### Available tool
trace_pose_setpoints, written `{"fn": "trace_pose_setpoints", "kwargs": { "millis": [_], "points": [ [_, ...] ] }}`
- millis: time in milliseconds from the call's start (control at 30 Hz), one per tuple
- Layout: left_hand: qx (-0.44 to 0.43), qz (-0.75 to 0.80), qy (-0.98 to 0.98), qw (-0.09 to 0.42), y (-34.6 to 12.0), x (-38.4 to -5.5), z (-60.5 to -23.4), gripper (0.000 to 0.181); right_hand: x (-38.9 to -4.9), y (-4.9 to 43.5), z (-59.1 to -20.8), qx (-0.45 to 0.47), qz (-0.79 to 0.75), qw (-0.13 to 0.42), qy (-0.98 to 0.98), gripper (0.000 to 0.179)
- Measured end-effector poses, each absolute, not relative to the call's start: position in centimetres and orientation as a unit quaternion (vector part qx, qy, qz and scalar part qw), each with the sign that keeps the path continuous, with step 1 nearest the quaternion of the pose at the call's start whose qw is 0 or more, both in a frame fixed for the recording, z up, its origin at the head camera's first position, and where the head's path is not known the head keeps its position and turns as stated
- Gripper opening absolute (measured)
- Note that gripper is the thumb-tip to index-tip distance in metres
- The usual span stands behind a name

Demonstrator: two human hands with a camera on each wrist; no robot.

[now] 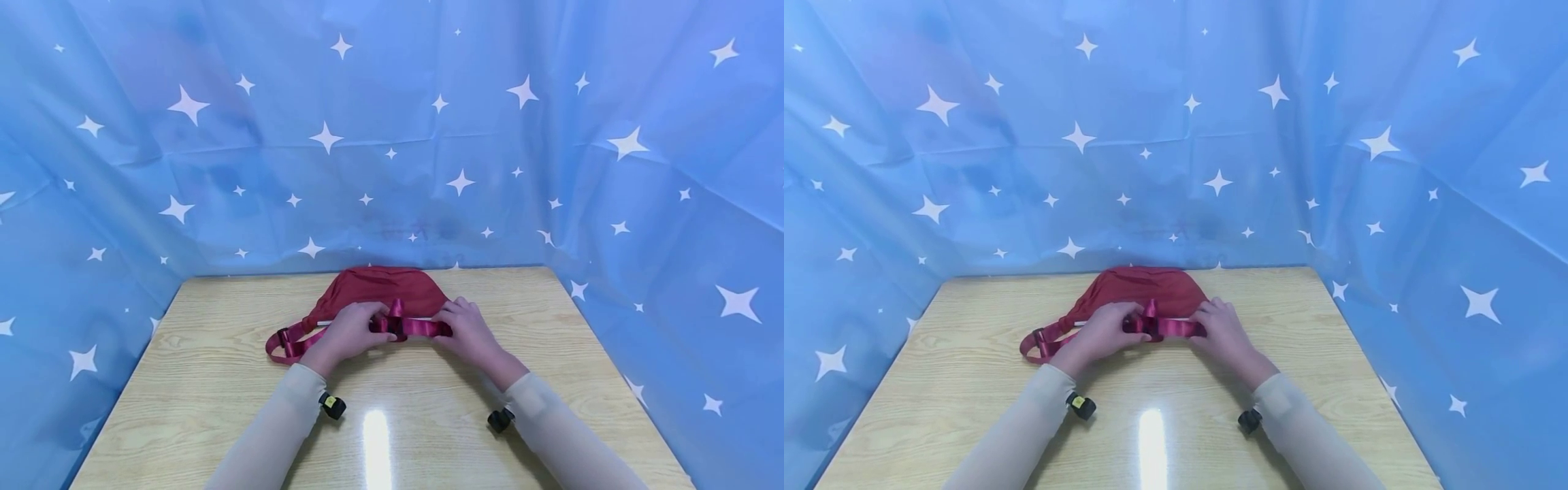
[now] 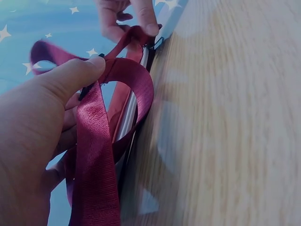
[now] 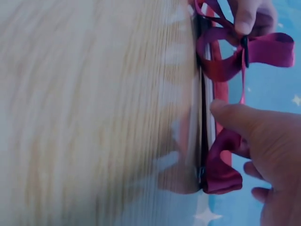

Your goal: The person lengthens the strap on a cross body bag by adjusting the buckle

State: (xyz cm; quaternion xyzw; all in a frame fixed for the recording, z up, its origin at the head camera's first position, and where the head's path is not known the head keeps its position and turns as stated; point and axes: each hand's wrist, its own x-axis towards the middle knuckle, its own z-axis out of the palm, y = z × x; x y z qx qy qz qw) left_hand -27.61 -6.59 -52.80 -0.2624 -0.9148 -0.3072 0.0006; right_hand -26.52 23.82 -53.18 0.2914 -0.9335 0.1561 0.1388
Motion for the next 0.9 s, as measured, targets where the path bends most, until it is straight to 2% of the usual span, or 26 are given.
{"fn": "trace_pose_setpoints", "kwargs": {
  "millis": [167, 400, 633, 900],
  "points": [
    [-0.263, -0.315, -0.912, 0.004, -6.8, -27.7, -52.8, 0.049, -26.2, 23.8, -53.0, 0.281, 0.147, 0.127, -0.940, 0.044],
    [-0.270, -0.325, -0.906, 0.006, -6.7, -27.8, -52.9, 0.048, -26.1, 21.4, -53.2, 0.288, 0.207, 0.075, -0.932, 0.057],
    [-0.269, -0.326, -0.906, 0.006, -6.8, -28.0, -53.1, 0.048, -26.2, 19.9, -53.6, 0.281, 0.221, 0.073, -0.931, 0.040],
    [-0.267, -0.322, -0.908, 0.003, -6.8, -27.9, -53.1, 0.047, -26.3, 20.6, -53.6, 0.308, 0.226, 0.100, -0.919, 0.032]
  ]
}}
